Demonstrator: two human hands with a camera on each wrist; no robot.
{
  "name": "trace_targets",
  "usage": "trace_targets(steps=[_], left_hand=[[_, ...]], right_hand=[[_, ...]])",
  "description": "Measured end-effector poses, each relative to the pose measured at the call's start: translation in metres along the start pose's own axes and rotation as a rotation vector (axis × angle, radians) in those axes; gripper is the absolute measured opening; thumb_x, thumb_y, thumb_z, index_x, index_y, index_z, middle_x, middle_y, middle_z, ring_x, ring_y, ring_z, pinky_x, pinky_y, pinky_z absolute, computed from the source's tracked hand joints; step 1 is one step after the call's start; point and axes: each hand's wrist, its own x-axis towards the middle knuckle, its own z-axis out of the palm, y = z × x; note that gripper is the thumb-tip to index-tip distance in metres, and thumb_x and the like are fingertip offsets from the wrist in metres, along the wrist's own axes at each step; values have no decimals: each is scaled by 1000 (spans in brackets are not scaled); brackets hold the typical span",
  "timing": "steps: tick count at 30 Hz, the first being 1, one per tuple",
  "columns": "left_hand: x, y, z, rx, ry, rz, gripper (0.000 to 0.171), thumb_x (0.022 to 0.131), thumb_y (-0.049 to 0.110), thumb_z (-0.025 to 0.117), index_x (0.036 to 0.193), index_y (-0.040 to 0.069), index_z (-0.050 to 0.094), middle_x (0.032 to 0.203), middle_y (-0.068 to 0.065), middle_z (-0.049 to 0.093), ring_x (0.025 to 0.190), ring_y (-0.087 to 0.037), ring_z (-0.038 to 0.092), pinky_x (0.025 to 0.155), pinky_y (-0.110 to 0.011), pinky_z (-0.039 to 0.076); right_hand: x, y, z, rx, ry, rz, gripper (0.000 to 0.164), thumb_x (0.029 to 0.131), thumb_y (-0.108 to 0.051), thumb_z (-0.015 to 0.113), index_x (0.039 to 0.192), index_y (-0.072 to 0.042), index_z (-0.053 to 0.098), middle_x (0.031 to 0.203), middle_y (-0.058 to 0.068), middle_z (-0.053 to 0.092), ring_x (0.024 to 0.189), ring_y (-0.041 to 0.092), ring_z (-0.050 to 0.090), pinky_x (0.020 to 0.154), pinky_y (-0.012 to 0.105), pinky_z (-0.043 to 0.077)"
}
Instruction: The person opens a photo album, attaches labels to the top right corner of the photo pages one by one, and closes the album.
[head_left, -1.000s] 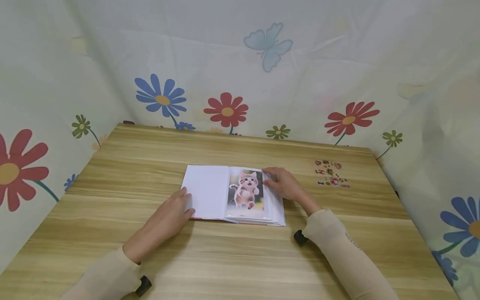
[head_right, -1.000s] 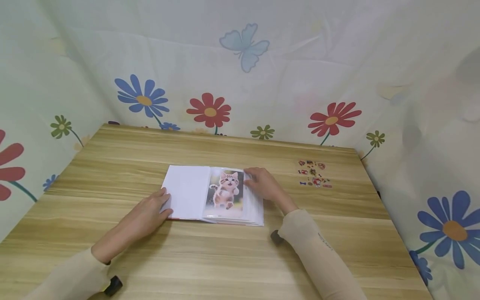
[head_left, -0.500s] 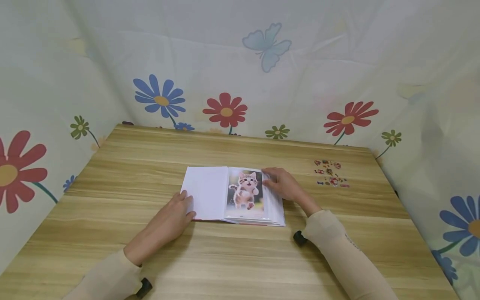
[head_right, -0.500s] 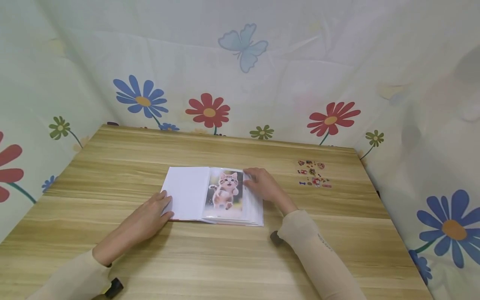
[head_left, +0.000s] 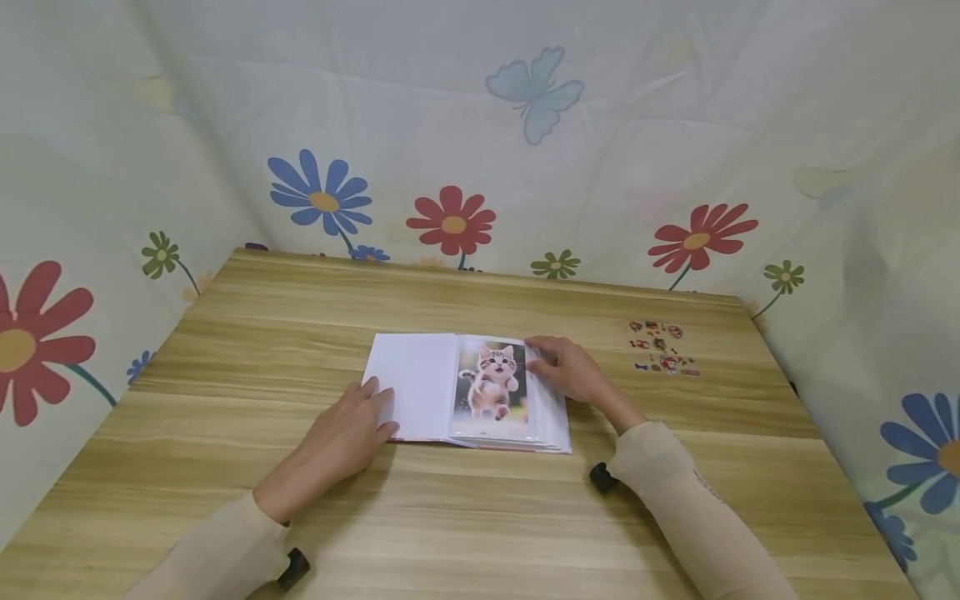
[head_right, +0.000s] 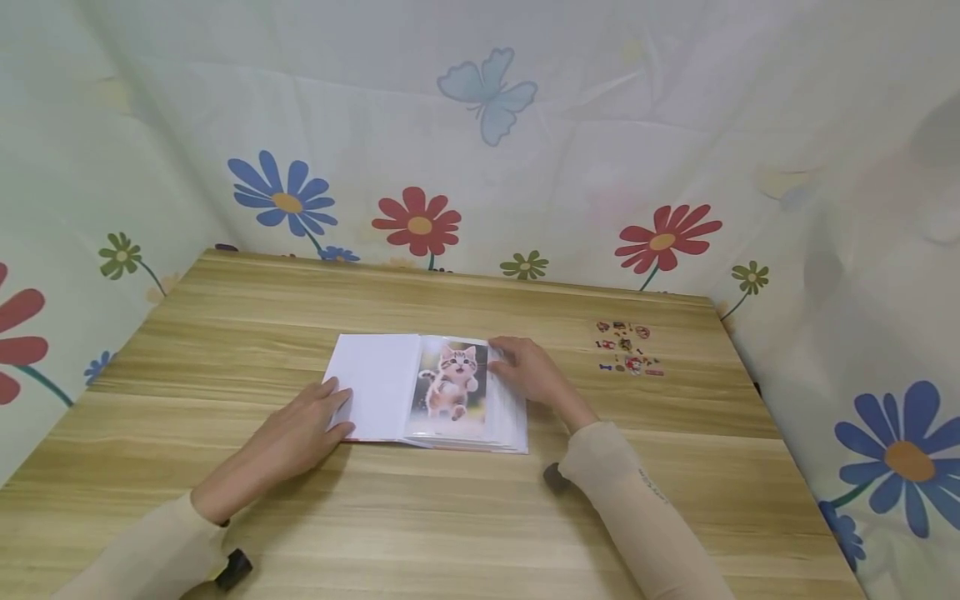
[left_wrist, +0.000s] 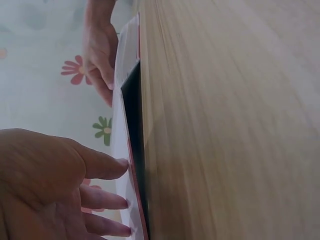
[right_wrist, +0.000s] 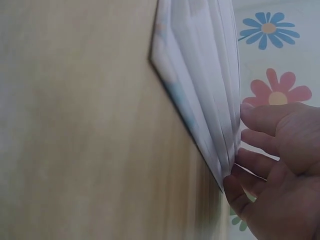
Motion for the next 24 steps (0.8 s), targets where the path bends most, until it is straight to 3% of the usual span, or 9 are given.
trace_targets(steps=[7, 17, 24], left_hand=[[6, 7, 0, -11, 16, -2, 53, 98, 24, 66, 141, -6, 55, 152, -36, 45, 142, -57, 41, 114, -67, 39], [20, 27, 3, -28, 143, 84, 61, 99, 33, 67, 147, -1, 53, 153, -27, 50, 143, -49, 47, 113, -63, 43], [33, 49, 0, -68, 141, 121, 65, 99, 38, 67, 150, 0, 50, 157, -23, 47, 147, -44, 43, 117, -60, 41]], right_hand=[[-4, 3, -4, -1, 22, 30, 52, 101, -25, 64, 148, -7, 53, 155, 20, 50, 144, 42, 48, 120, 56, 40], [-16, 17, -17, 13, 73, 5, 49, 102, -22, 62, 146, 0, 54, 152, 24, 52, 143, 44, 48, 118, 59, 40], [-29, 28, -33, 7, 90, 23, 54, 104, -23, 59, 151, 1, 46, 157, 25, 46, 147, 46, 42, 119, 62, 38]])
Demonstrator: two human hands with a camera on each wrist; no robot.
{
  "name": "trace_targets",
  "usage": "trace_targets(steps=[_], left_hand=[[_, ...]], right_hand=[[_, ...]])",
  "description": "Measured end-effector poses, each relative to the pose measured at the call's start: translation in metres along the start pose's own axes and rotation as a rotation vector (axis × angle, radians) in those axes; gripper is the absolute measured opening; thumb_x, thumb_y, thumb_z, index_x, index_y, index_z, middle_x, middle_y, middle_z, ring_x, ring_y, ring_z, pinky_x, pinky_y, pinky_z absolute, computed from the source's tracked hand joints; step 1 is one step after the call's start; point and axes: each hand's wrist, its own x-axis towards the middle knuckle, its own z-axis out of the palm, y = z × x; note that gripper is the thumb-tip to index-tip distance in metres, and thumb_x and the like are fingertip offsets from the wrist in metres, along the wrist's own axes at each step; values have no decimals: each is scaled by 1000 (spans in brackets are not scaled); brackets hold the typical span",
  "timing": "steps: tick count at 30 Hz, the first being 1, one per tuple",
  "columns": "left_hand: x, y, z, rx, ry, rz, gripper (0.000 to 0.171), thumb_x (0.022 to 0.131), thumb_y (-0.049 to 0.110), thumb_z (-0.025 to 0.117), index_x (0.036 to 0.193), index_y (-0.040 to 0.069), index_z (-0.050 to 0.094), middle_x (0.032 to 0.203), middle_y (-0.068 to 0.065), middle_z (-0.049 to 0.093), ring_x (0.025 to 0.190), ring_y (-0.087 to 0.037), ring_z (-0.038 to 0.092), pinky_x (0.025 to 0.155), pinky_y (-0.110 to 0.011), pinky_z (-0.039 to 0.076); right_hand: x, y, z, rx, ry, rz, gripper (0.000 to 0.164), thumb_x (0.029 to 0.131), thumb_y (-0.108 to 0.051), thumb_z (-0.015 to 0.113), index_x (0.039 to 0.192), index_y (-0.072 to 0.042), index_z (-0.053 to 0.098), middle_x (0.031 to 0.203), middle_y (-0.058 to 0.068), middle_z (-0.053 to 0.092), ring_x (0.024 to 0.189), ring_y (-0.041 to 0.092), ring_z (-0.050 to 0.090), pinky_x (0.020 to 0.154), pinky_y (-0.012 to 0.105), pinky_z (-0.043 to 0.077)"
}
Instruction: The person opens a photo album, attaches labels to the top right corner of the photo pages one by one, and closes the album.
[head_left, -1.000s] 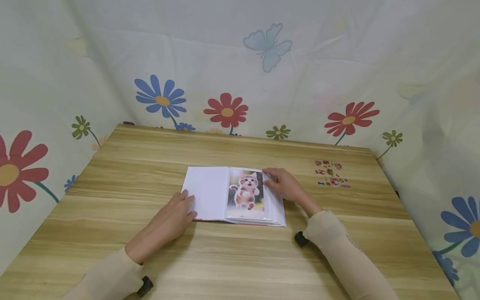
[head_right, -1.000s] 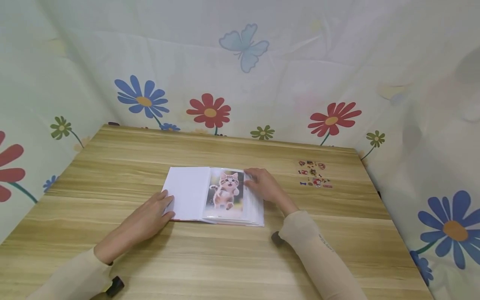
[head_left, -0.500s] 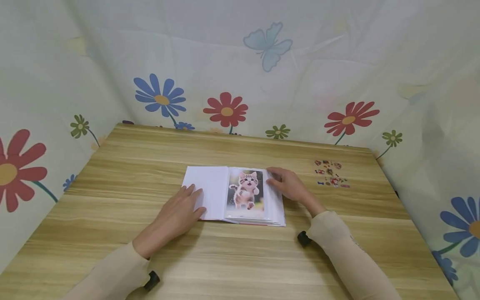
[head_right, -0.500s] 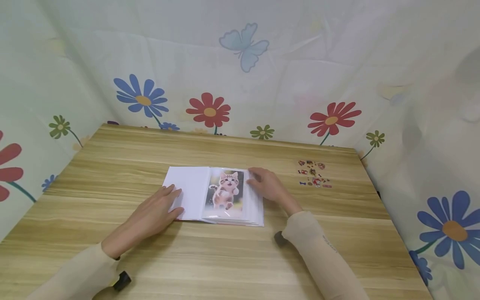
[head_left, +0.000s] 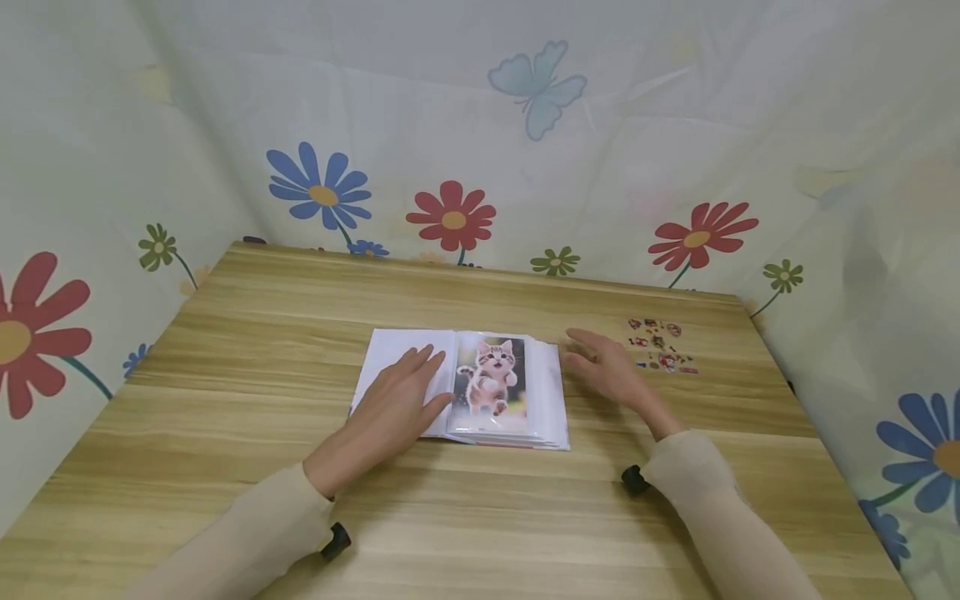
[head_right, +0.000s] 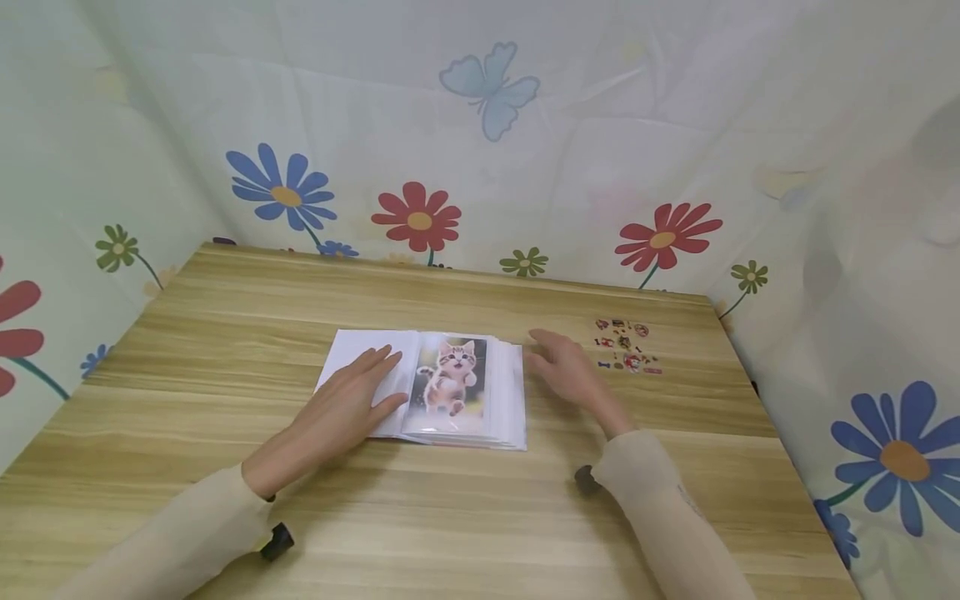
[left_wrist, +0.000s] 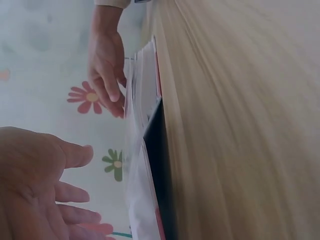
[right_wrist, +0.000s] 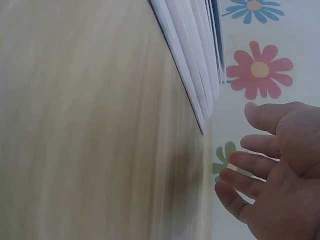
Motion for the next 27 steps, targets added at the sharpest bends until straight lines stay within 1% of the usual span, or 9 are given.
trace_targets(steps=[4, 9, 12, 17, 21, 24, 27], left_hand=[[9, 11, 2, -24, -1, 18, 66, 99, 39, 67, 150, 2, 49, 159, -22, 45, 149, -44, 41, 118, -60, 40], [18, 25, 5, -44, -4, 32, 63, 99, 39, 66, 151, 6, 49, 161, -19, 43, 151, -43, 40, 120, -60, 38], [23, 33, 8, -56, 0, 51, 62, 99, 38, 66, 151, 7, 50, 161, -19, 43, 151, -42, 39, 120, -60, 37], [27, 46, 12, -71, 9, 95, 61, 99, 35, 67, 150, 6, 52, 159, -20, 45, 150, -44, 40, 120, -61, 37], [30, 56, 14, -74, 3, 124, 61, 99, 35, 67, 150, 5, 51, 158, -20, 47, 149, -44, 42, 119, -61, 38], [33, 62, 16, -72, 4, 148, 62, 98, 35, 69, 149, 5, 52, 157, -20, 48, 148, -43, 44, 118, -61, 39], [35, 67, 18, -56, 5, 166, 62, 98, 36, 69, 148, 4, 53, 157, -21, 49, 147, -42, 44, 118, -61, 40]], right_hand=[[-6, 7, -10, -6, 5, 25, 56, 105, -24, 57, 153, 2, 43, 159, 26, 42, 149, 46, 38, 121, 63, 34], [-15, 17, -20, -53, 30, 37, 56, 106, -24, 57, 152, 5, 42, 158, 28, 43, 147, 48, 39, 120, 64, 35], [-20, 24, -26, -81, 41, 47, 57, 106, -25, 56, 152, 5, 42, 157, 29, 43, 147, 49, 40, 119, 64, 35], [-28, 38, -36, -102, 39, 71, 59, 107, -26, 54, 154, 6, 39, 159, 30, 39, 148, 50, 36, 119, 66, 33], [-35, 45, -45, -107, 39, 86, 59, 107, -26, 54, 153, 6, 38, 157, 32, 41, 146, 52, 37, 117, 67, 34], [-39, 51, -50, -107, 58, 78, 56, 107, -24, 55, 151, 7, 42, 154, 33, 44, 143, 53, 40, 115, 68, 37], [-42, 58, -55, -118, 78, 81, 54, 106, -22, 56, 149, 8, 43, 153, 35, 44, 142, 55, 41, 114, 69, 37]])
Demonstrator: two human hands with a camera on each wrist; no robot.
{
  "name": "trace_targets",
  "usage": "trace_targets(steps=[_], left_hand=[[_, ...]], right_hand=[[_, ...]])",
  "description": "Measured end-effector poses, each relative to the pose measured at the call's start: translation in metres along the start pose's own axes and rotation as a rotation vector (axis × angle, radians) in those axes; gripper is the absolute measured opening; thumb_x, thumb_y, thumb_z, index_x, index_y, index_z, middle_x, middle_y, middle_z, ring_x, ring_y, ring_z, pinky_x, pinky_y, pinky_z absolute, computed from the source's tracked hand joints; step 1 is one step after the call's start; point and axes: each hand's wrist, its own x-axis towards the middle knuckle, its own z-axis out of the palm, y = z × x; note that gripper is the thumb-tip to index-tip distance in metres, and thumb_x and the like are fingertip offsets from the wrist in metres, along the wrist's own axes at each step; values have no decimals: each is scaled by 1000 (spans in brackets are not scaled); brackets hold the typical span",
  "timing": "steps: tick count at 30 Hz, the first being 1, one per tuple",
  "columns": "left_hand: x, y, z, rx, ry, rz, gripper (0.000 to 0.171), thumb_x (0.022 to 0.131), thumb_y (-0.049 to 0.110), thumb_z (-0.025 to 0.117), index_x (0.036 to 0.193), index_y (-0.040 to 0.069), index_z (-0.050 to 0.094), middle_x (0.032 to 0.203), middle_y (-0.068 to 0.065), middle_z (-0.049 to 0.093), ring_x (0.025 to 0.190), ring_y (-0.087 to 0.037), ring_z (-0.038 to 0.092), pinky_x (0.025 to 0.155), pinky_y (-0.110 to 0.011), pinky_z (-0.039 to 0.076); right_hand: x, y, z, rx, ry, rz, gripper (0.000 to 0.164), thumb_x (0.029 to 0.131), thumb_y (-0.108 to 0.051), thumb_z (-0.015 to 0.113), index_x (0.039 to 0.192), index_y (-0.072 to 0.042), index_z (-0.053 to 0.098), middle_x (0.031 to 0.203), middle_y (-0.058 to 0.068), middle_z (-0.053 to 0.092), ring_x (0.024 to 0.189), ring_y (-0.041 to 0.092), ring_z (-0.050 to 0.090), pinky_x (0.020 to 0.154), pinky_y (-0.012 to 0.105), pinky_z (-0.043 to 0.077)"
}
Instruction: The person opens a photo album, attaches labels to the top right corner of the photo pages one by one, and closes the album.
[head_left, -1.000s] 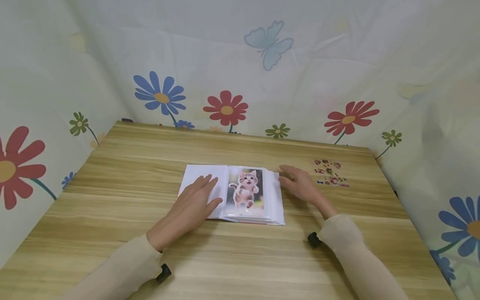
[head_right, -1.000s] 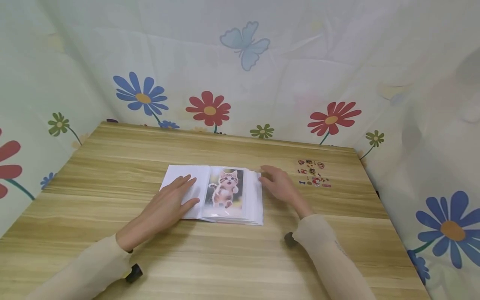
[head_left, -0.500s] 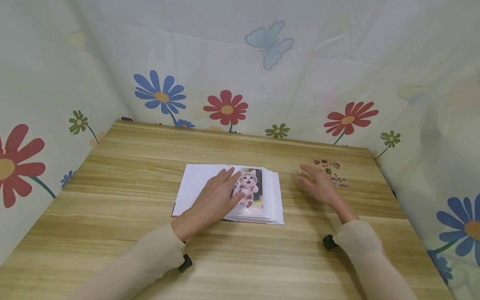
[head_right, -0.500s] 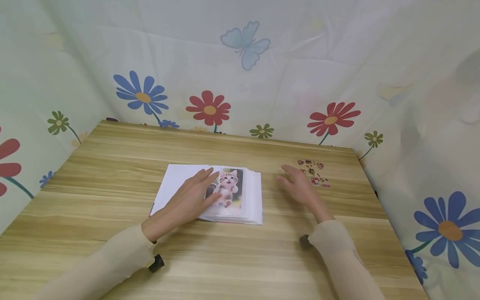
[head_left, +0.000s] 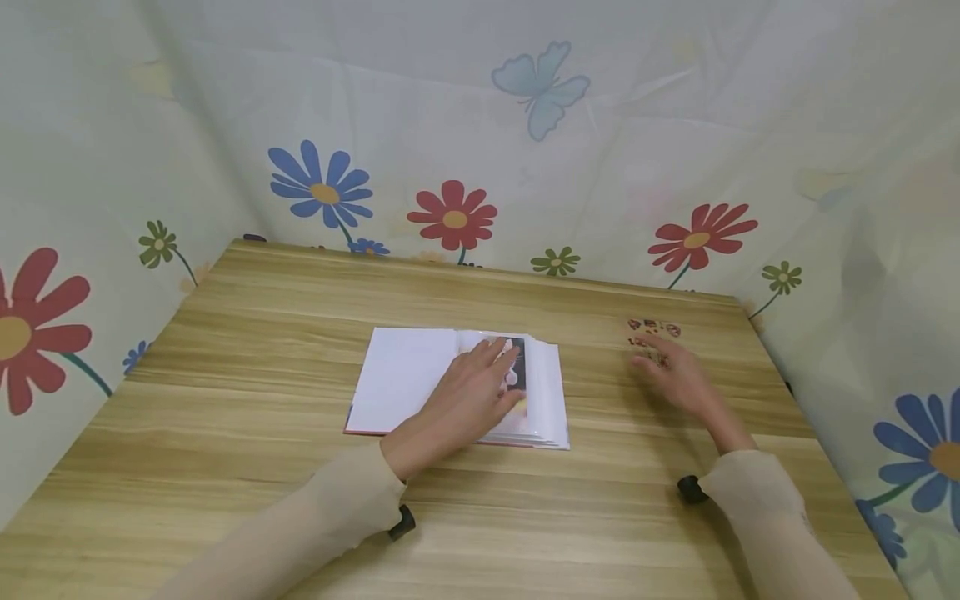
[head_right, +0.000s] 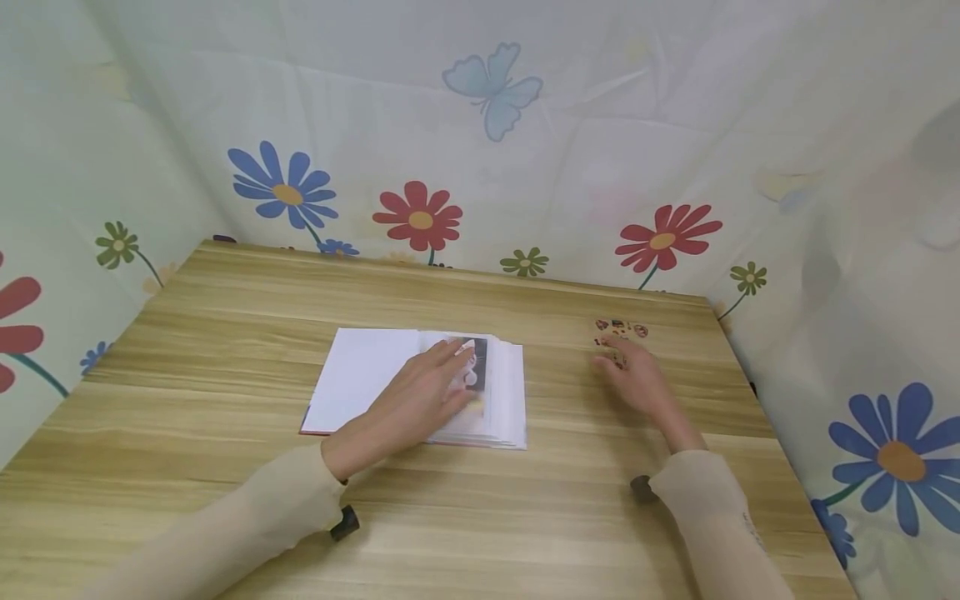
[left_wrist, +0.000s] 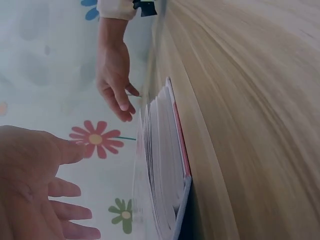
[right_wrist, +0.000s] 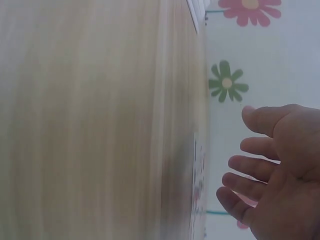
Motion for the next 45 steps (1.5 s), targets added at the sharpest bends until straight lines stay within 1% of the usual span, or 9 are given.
trace_targets(steps=[7, 15, 21, 27, 30, 32, 37, 41, 45], left_hand=[[9, 11, 7, -2, -24, 23, 60, 98, 34, 69, 148, 5, 52, 157, -19, 48, 148, -41, 45, 119, -60, 39], [18, 23, 13, 25, -82, 35, 59, 100, 35, 65, 151, 8, 50, 160, -17, 46, 150, -40, 42, 121, -58, 38], [28, 33, 18, 46, -106, 37, 59, 102, 38, 62, 152, 9, 48, 162, -15, 44, 151, -39, 41, 123, -54, 37], [42, 44, 27, 43, -105, 59, 57, 102, 36, 62, 151, 9, 50, 159, -17, 47, 149, -39, 44, 122, -55, 38], [47, 49, 33, 56, -108, 71, 57, 102, 35, 60, 151, 9, 49, 159, -17, 47, 148, -39, 44, 122, -54, 39], [50, 52, 37, 65, -111, 76, 56, 102, 35, 59, 152, 9, 48, 159, -17, 47, 148, -39, 44, 121, -53, 40], [54, 59, 48, 76, -120, 86, 57, 102, 37, 59, 151, 9, 48, 157, -16, 49, 147, -40, 46, 119, -52, 43], [55, 61, 55, 91, -100, 97, 52, 101, 36, 61, 145, 8, 53, 150, -14, 57, 140, -37, 53, 114, -50, 48], [56, 61, 61, 94, -92, 104, 46, 101, 32, 60, 140, 9, 57, 138, -10, 62, 128, -29, 59, 105, -44, 53]], right_hand=[[-4, 17, -10, -48, 23, 77, 56, 105, -19, 57, 149, 11, 42, 153, 39, 40, 144, 57, 36, 118, 69, 31], [-5, 28, -18, -102, 7, 174, 58, 106, -24, 55, 149, 11, 40, 154, 39, 37, 143, 57, 35, 118, 68, 31], [-2, 33, -19, -109, 22, 166, 55, 105, -21, 56, 146, 14, 43, 152, 39, 40, 141, 58, 37, 117, 68, 33], [7, 36, -17, -206, 9, 187, 57, 105, -26, 57, 145, 13, 46, 149, 38, 44, 139, 56, 41, 117, 66, 34], [11, 36, -15, -258, 1, 177, 56, 104, -27, 59, 142, 13, 49, 147, 38, 48, 137, 56, 44, 115, 66, 36], [12, 36, -14, -290, -1, 162, 54, 104, -28, 59, 139, 13, 52, 144, 37, 51, 133, 56, 48, 112, 67, 40], [10, 38, -9, -312, 4, 147, 40, 103, -26, 60, 123, 9, 64, 127, 33, 65, 117, 51, 61, 100, 65, 48], [5, 36, -6, -325, 1, 129, 39, 102, -24, 61, 123, 8, 66, 121, 30, 68, 111, 49, 64, 97, 64, 49], [1, 31, -4, -338, -16, 110, 38, 101, -24, 62, 122, 7, 68, 118, 29, 69, 107, 47, 65, 95, 62, 50]])
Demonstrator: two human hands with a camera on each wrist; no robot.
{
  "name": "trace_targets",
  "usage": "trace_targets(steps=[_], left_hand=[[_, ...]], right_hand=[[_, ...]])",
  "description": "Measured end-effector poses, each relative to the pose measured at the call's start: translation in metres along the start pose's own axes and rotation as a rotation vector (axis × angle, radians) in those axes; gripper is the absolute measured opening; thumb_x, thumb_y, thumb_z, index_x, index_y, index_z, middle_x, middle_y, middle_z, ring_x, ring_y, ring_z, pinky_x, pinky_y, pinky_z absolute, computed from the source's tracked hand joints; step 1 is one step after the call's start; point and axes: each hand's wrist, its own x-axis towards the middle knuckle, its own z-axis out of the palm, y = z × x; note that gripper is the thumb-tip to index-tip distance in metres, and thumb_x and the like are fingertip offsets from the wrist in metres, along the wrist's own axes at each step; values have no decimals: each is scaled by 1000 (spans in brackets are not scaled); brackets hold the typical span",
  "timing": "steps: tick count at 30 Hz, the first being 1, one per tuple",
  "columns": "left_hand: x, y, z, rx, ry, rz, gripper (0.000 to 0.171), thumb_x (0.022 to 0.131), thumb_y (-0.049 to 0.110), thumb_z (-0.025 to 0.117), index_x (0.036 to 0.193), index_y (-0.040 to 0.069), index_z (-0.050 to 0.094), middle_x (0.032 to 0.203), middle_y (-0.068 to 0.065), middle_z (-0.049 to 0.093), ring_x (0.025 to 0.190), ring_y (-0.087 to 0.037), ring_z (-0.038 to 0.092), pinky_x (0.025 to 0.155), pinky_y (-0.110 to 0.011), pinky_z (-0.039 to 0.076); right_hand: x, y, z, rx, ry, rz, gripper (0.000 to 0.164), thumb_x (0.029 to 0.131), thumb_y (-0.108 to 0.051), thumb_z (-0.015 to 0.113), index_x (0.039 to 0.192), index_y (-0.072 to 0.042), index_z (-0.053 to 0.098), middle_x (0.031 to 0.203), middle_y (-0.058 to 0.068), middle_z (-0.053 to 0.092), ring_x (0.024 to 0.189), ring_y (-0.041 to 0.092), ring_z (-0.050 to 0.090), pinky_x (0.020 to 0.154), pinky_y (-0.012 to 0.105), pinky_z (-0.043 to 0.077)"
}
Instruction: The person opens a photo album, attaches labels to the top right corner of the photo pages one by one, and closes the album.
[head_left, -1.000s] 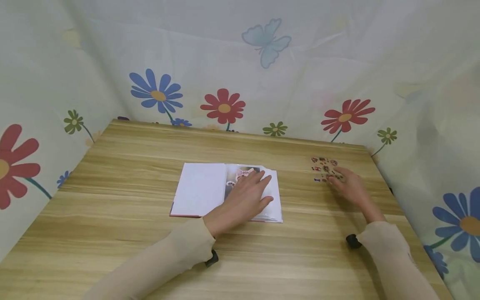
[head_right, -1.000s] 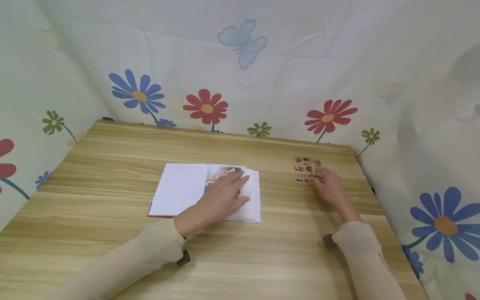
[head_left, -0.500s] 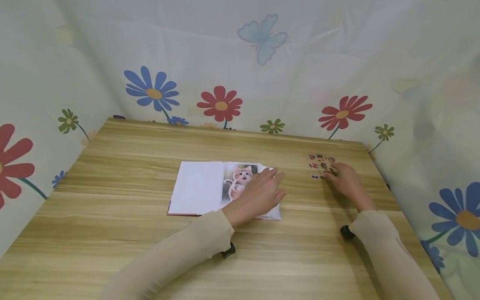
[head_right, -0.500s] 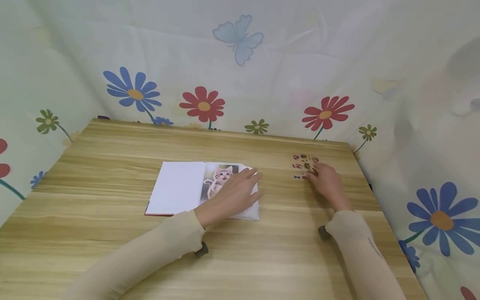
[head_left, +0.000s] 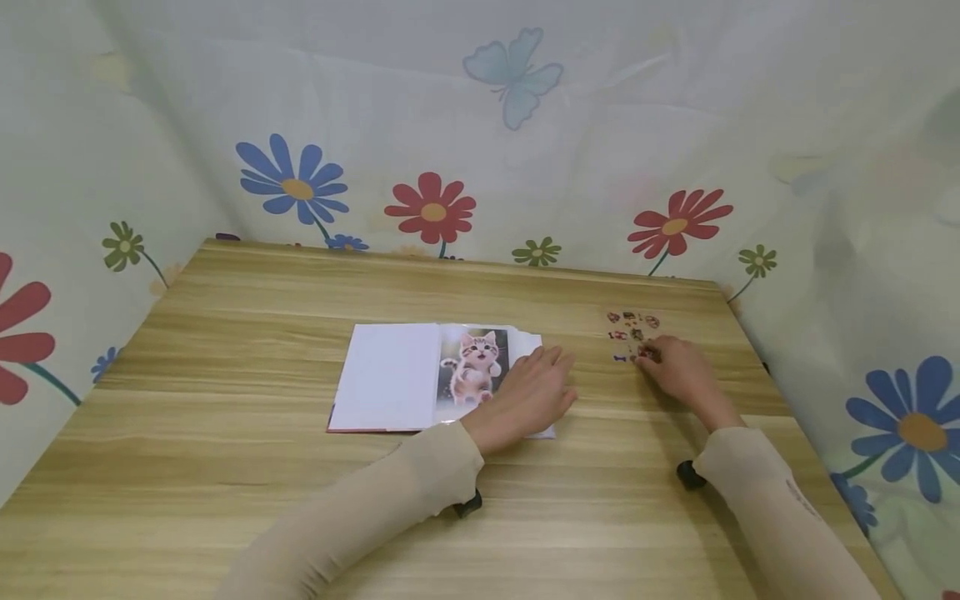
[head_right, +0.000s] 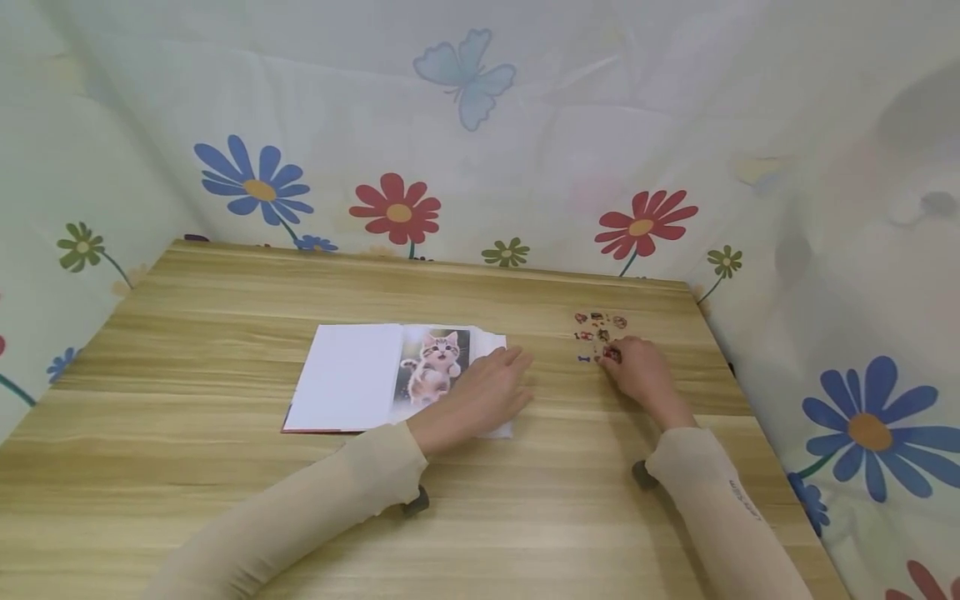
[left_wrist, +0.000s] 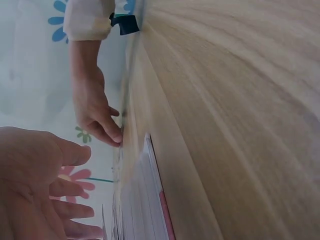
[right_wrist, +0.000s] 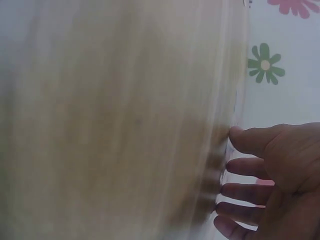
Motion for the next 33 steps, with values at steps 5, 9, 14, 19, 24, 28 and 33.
trace_targets(steps=[5, 9, 14, 19, 24, 28, 33], left_hand=[[1, 2, 3, -22, -43, -14, 46, 101, 30, 58, 142, 8, 56, 141, -10, 60, 131, -30, 57, 110, -44, 51], [3, 5, 5, -9, -53, -14, 46, 101, 31, 58, 142, 8, 56, 140, -10, 61, 130, -29, 58, 109, -43, 52], [5, 8, 7, 14, -37, 19, 36, 100, 29, 60, 128, 7, 63, 121, -8, 65, 109, -23, 60, 95, -36, 57], [7, 12, 10, 3, -67, 9, 37, 99, 30, 63, 127, 6, 62, 119, -8, 63, 105, -20, 59, 89, -31, 57], [9, 16, 12, -12, -115, -13, 42, 100, 32, 62, 132, 5, 61, 127, -10, 61, 112, -23, 59, 88, -33, 59], [10, 19, 17, 40, -127, -5, 42, 99, 35, 63, 130, 6, 63, 128, -10, 62, 117, -25, 59, 96, -35, 57], [12, 20, 24, 101, -128, -9, 46, 98, 39, 65, 130, 6, 64, 125, -8, 62, 116, -24, 58, 102, -34, 54]], right_hand=[[-6, -8, 0, -24, -27, -3, 35, 101, -25, 64, 118, 5, 69, 119, 29, 69, 111, 47, 64, 98, 62, 50], [-13, -17, 2, -54, -37, 3, 37, 100, -26, 65, 119, 6, 69, 121, 29, 69, 114, 49, 63, 100, 63, 50], [-23, -28, 2, -41, -38, 6, 35, 98, -26, 68, 116, 3, 70, 120, 29, 69, 112, 48, 64, 99, 63, 50], [-35, -36, 2, -21, -59, 29, 32, 97, -28, 69, 113, 0, 70, 118, 27, 69, 108, 45, 65, 95, 62, 52], [-47, -46, 1, -37, -94, 55, 37, 96, -31, 69, 116, -1, 68, 118, 26, 66, 106, 44, 64, 89, 62, 54], [-56, -54, 2, -47, -98, 42, 41, 96, -31, 70, 119, 3, 67, 121, 30, 64, 109, 47, 63, 91, 63, 54], [-67, -59, 4, -58, -79, 24, 44, 95, -32, 71, 121, 4, 67, 120, 30, 65, 108, 46, 64, 94, 61, 53]])
